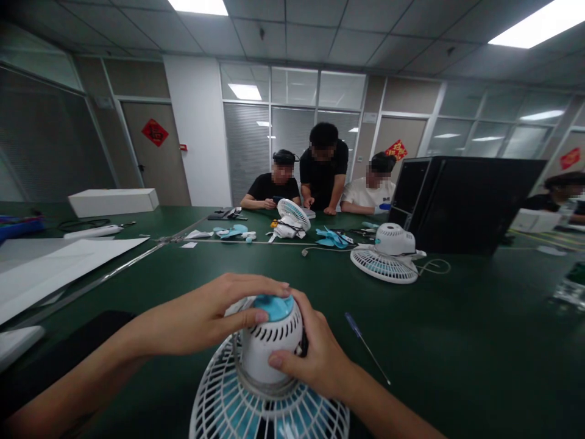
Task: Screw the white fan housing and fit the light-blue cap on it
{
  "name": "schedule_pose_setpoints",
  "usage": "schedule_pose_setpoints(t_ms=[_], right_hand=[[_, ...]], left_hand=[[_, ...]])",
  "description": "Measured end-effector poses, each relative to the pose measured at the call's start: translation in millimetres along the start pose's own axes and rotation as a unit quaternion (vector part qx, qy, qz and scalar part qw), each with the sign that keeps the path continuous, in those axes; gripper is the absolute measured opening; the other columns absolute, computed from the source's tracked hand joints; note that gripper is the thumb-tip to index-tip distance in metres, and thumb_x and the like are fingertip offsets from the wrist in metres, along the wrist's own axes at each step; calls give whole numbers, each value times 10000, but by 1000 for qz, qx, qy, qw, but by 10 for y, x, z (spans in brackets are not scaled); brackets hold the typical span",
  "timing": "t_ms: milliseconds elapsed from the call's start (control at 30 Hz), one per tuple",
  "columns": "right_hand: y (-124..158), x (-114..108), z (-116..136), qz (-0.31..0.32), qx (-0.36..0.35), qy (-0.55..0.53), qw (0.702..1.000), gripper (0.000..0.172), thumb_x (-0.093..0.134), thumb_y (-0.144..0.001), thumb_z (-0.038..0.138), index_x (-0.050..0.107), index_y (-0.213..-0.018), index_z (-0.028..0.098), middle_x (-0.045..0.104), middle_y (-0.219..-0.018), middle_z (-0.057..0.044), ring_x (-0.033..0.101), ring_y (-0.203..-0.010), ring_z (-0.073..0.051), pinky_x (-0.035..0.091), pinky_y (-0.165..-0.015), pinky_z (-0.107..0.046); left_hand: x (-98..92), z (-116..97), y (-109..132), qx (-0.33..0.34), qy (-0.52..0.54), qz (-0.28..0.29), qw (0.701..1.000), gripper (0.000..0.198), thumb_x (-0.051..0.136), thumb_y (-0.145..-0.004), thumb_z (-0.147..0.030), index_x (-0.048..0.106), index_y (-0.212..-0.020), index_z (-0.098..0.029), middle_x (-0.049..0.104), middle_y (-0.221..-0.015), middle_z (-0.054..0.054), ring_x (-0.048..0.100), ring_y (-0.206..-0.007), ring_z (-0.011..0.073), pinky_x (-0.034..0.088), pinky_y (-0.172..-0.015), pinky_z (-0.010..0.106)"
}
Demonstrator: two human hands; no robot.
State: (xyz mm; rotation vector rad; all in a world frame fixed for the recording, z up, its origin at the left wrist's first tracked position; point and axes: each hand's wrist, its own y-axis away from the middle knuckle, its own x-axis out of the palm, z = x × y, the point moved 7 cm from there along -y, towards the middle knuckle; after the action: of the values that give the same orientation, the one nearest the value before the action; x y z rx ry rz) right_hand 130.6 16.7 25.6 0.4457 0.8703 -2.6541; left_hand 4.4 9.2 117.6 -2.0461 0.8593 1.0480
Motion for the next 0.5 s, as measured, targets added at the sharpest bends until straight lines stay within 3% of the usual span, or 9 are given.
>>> schedule_pose_setpoints(t_ms=[233, 300, 400, 500], right_hand=[[22, 15, -9, 16, 18, -8, 1000, 835, 609, -779, 701, 352, -1387, 190, 548, -1341, -146, 578, -1160, -308, 476, -937, -426], [25, 0, -6, 9, 16, 6, 1000, 845, 612, -774, 706, 338, -1386, 193, 538, -1344, -149, 570, -1167, -311, 463, -958, -435], [27, -17, -4, 2, 9, 24, 1000, 886, 637, -744, 717, 313, -1376, 189, 547, -1317, -158, 572, -1151, -313, 460, -958, -438], [33, -22, -9, 2, 3, 33, 999, 889, 615, -751, 733, 291, -1375, 189, 544, -1311, -161, 561, -1163, -313, 456, -957, -436]], left_hand=[[20, 92, -69, -31, 60, -85, 994, 180, 654, -886, -328, 708, -1015, -214, 738, -1073, 19, 670, -993, 191, 481, -930, 334], [19, 58, -64, -14, 72, -75, 994, 205, 663, -870, -270, 698, -1068, -226, 731, -1136, 24, 663, -1052, 199, 471, -968, 348], [29, 3, -35, 7, 76, -32, 997, 398, 615, -855, -142, 631, -1233, -265, 691, -1251, 23, 630, -1149, 207, 457, -1011, 367], [52, 15, -36, 12, 105, -21, 994, 396, 609, -879, -162, 616, -1263, -259, 672, -1286, 27, 614, -1177, 202, 438, -1038, 361]])
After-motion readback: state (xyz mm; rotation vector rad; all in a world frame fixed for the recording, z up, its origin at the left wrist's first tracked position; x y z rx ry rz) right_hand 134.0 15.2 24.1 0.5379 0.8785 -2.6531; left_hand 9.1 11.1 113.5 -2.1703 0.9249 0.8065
